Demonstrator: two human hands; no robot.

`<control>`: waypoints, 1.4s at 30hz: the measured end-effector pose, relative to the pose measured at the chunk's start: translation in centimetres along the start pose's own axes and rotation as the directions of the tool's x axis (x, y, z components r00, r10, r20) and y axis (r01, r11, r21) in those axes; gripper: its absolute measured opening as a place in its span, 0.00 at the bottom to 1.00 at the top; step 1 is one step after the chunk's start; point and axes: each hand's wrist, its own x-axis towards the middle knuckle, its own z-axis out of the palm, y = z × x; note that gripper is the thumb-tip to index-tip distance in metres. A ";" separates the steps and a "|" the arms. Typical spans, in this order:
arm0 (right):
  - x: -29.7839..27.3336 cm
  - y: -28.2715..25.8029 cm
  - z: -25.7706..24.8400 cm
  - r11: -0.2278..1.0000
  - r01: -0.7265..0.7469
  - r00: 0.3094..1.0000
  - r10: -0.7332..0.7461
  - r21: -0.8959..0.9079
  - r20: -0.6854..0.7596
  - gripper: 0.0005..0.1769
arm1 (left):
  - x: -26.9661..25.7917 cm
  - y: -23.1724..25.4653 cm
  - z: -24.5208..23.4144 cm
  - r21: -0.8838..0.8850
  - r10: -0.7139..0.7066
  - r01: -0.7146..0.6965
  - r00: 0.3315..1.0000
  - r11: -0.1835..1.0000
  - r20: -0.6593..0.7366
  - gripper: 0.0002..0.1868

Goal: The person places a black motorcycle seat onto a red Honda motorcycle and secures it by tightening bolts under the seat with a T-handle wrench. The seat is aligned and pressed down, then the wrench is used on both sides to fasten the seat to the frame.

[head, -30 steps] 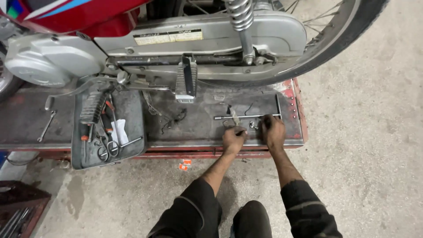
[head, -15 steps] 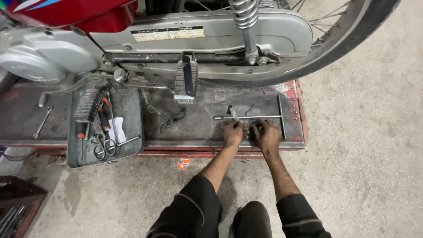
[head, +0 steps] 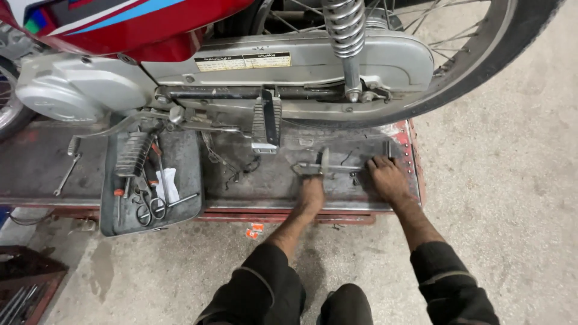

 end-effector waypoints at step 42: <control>-30.7 -4.7 -46.0 -0.216 -0.023 0.873 0.471 0.976 0.124 0.23 | -25.8 25.7 -19.1 -0.916 0.055 0.240 0.961 0.322 0.271 0.16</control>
